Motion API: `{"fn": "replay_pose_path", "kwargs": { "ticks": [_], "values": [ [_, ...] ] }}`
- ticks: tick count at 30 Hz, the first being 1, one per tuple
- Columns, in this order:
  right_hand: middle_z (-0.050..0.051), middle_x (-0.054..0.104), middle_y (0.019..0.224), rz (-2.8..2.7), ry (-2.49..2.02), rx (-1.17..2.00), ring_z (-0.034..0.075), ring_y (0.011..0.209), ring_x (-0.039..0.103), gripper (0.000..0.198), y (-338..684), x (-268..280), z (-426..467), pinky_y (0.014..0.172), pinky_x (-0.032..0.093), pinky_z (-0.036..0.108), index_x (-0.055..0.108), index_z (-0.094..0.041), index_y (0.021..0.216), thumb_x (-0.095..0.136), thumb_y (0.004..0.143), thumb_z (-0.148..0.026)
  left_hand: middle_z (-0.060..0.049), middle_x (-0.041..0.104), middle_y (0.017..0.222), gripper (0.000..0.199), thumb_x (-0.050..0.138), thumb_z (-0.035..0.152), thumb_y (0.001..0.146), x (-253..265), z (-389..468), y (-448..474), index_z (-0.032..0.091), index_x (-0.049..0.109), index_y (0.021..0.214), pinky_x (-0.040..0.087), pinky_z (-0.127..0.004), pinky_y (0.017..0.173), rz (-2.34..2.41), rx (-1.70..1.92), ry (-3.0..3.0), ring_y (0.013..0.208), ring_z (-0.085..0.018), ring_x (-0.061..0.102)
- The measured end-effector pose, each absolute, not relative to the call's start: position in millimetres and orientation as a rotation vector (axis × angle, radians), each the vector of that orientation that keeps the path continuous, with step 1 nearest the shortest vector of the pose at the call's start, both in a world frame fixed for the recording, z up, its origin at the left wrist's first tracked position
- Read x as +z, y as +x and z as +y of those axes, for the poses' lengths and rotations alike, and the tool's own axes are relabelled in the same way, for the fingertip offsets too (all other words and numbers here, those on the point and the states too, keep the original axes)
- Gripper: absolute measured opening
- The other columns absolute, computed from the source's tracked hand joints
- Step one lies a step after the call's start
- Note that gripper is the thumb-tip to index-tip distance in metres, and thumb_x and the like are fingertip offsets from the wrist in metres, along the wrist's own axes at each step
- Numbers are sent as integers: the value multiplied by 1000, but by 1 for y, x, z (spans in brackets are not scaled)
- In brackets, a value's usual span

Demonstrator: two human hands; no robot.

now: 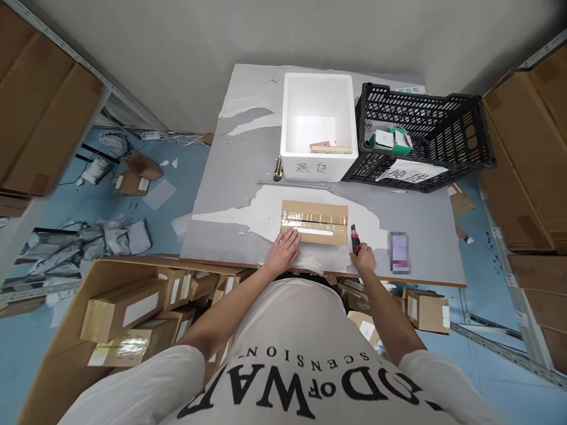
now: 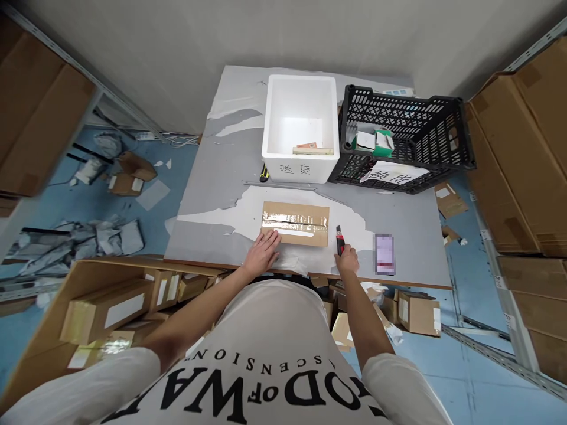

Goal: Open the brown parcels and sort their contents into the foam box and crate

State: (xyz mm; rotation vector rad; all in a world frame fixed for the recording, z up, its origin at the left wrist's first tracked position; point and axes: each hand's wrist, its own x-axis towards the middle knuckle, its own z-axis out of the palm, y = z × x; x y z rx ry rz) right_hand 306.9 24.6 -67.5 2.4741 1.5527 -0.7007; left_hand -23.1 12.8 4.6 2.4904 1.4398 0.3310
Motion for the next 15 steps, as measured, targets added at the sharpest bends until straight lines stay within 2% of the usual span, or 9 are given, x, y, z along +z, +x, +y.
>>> {"fn": "replay_pose_path", "kwargs": {
  "ticks": [7,11,13,15],
  "values": [
    [16,54,115,1594,2523,-729,32,110,53,44,308,-69,22,85,45,44,46,-21,121,56,81,-36,-15,45,144,47,41,25,93,3,17,-19,15,42,139,28,-49,113,1460,460,2375,140,-26,32],
    [18,52,124,1838,2655,-687,33,120,47,54,304,-61,25,97,40,46,46,-15,126,57,78,-38,-15,42,146,47,43,27,92,2,14,-25,16,44,138,27,-50,114,1430,592,2262,142,-26,28],
    [18,50,131,2117,2618,-797,30,125,44,60,300,-55,28,103,37,43,42,-13,131,56,78,-37,-17,36,149,51,46,30,91,-1,12,-32,15,41,139,27,-49,114,1543,717,2094,143,-26,24],
    [17,49,137,2333,2460,-998,28,127,44,64,293,-49,31,105,36,41,41,-14,135,57,78,-36,-17,39,147,59,51,35,88,-6,11,-40,14,37,142,32,-46,112,1687,784,1820,141,-27,29]
  ]
}}
